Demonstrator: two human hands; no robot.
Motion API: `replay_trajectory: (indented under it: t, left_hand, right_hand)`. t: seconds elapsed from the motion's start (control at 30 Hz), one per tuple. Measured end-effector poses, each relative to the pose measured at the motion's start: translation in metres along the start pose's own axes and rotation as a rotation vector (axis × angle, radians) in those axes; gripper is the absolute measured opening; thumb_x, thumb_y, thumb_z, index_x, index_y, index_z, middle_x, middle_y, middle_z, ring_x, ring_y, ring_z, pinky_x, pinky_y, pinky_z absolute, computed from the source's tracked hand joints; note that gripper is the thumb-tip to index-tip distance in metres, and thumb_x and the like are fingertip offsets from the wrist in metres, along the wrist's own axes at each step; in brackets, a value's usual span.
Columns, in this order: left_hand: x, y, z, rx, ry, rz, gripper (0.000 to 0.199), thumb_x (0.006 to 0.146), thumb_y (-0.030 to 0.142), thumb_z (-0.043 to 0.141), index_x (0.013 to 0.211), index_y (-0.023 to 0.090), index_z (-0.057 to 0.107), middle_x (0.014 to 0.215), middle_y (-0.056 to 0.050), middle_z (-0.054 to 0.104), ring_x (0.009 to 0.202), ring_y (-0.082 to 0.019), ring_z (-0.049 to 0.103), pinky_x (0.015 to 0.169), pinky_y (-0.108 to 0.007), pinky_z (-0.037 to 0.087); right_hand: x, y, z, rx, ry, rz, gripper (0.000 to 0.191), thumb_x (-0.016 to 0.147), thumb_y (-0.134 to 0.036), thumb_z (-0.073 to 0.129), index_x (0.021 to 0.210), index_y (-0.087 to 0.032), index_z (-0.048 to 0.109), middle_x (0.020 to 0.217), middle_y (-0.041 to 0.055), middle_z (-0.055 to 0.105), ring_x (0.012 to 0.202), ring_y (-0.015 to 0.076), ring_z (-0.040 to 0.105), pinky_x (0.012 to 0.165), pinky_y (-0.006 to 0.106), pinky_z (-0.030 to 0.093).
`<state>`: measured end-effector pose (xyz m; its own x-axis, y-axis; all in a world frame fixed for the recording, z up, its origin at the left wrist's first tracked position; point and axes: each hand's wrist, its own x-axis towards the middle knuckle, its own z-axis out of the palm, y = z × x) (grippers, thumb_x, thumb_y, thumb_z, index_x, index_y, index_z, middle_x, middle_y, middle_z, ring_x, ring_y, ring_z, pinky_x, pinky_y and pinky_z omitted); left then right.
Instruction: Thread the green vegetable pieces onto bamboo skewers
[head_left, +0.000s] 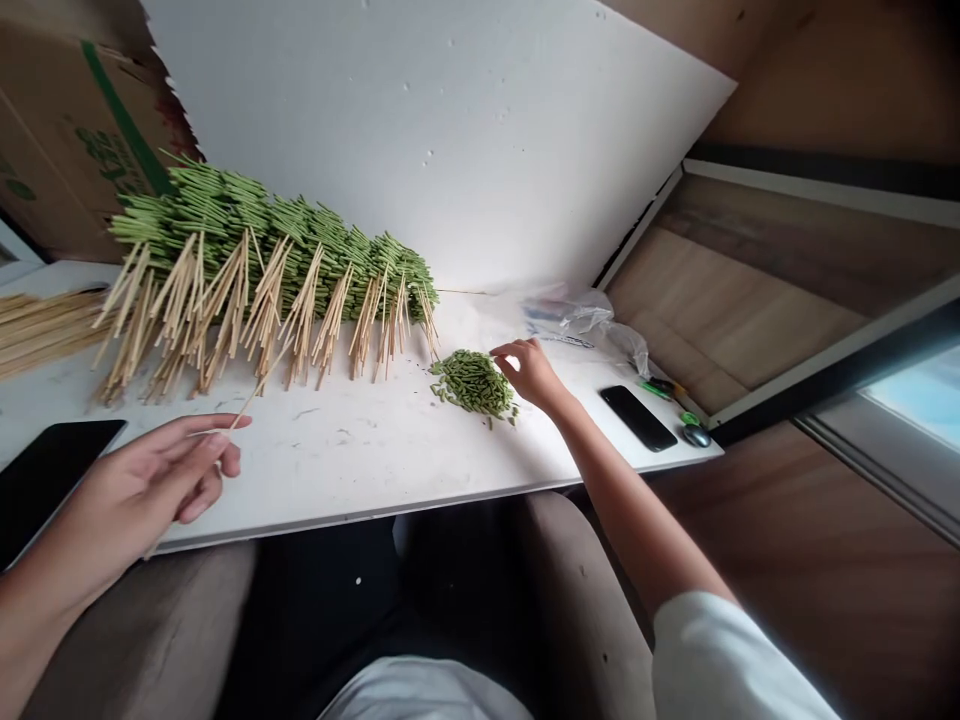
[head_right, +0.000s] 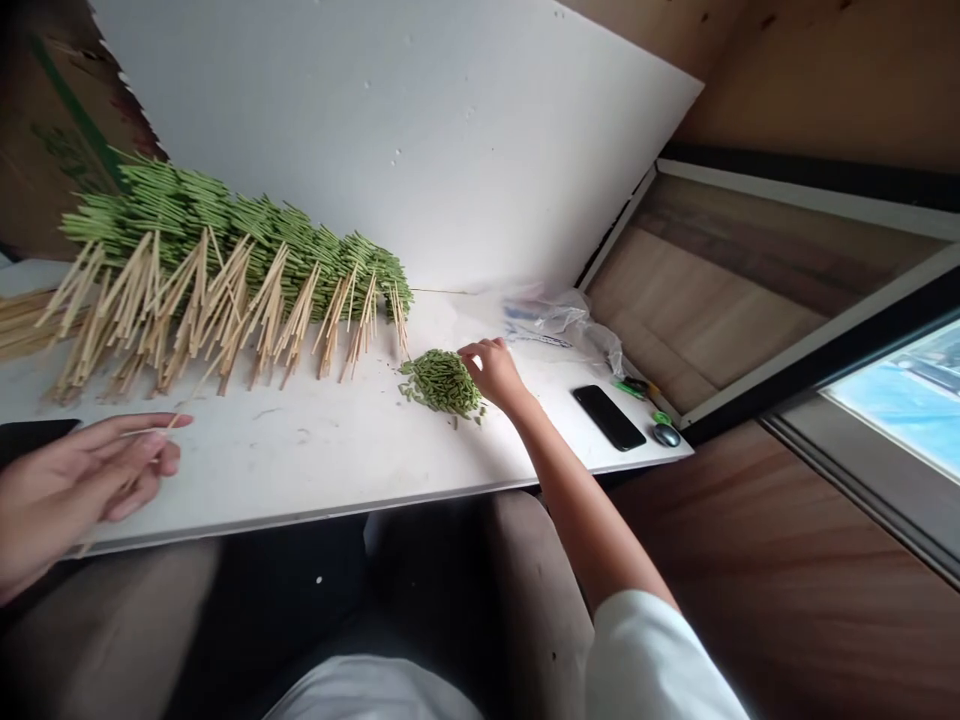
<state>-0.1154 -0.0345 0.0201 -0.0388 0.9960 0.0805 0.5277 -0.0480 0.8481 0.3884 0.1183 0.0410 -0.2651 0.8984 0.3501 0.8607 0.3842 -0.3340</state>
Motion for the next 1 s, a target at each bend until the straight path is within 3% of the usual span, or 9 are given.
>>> replay_trajectory:
  t: [0.07,0.23,0.3,0.47,0.73,0.93,1.0]
  left_hand:
    - [0.0,0.011,0.012,-0.055,-0.027,-0.056,0.04,0.091,0.064,0.058,0.127,0.05,0.07,0.08,-0.002,0.068,0.043,-0.02,0.049,0.04,-0.038,0.041]
    - [-0.001,0.011,0.035,0.448,0.216,0.22,0.032,0.094,0.058,0.051,0.119,0.052,0.07,0.085,0.001,0.076,0.076,-0.033,0.076,0.068,-0.046,0.059]
    - [-0.002,0.008,0.04,0.427,0.194,0.24,0.029,0.096,0.057,0.05,0.118,0.051,0.068,0.084,0.004,0.077,0.079,-0.031,0.078,0.074,-0.045,0.059]
    - [-0.001,0.007,0.042,0.321,0.082,0.212,0.029,0.098,0.061,0.052,0.116,0.045,0.067,0.085,0.003,0.075,0.075,-0.027,0.076,0.07,-0.039,0.057]
    - [0.005,0.008,0.04,0.247,0.039,0.21,0.038,0.1,0.062,0.05,0.117,0.035,0.069,0.084,0.001,0.074,0.075,-0.023,0.074,0.07,-0.032,0.056]
    - [0.005,0.015,0.042,0.554,0.092,0.263,0.042,0.105,0.049,0.042,0.123,0.026,0.072,0.092,-0.003,0.078,0.078,-0.023,0.074,0.072,-0.031,0.05]
    - [0.004,0.013,0.044,0.548,0.09,0.3,0.042,0.106,0.048,0.041,0.123,0.025,0.072,0.092,-0.004,0.079,0.079,-0.023,0.074,0.074,-0.03,0.049]
  right_hand:
    - [0.024,0.004,0.007,-0.044,-0.11,-0.006,0.024,0.106,-0.019,0.06,0.115,-0.015,0.081,0.11,0.0121,0.081,0.104,0.027,0.062,0.104,0.043,0.044]
    - [0.054,0.011,0.017,-0.067,-0.266,0.095,0.022,0.103,-0.024,0.066,0.11,-0.014,0.084,0.101,0.0116,0.083,0.113,0.0299,0.056,0.101,0.043,0.042]
    - [0.057,0.016,0.019,-0.068,-0.281,0.113,0.021,0.101,-0.029,0.07,0.107,-0.014,0.084,0.098,0.0119,0.083,0.113,0.0305,0.054,0.099,0.042,0.043]
    - [0.062,0.023,0.023,-0.052,-0.281,0.048,0.013,0.096,-0.024,0.076,0.098,-0.014,0.083,0.092,0.0107,0.08,0.105,0.027,0.056,0.098,0.041,0.043]
    - [0.066,0.005,0.009,-0.083,-0.245,0.073,0.022,0.103,-0.013,0.064,0.111,-0.01,0.084,0.101,0.0134,0.082,0.114,0.03,0.056,0.098,0.041,0.045]
    - [0.077,0.001,0.007,-0.139,-0.349,0.057,0.015,0.096,-0.014,0.074,0.101,-0.02,0.087,0.101,0.0098,0.084,0.121,0.0327,0.06,0.099,0.039,0.05]
    - [0.079,0.002,0.009,-0.148,-0.369,0.043,0.014,0.093,-0.014,0.077,0.1,-0.021,0.088,0.102,0.0108,0.084,0.125,0.0346,0.059,0.097,0.04,0.052]
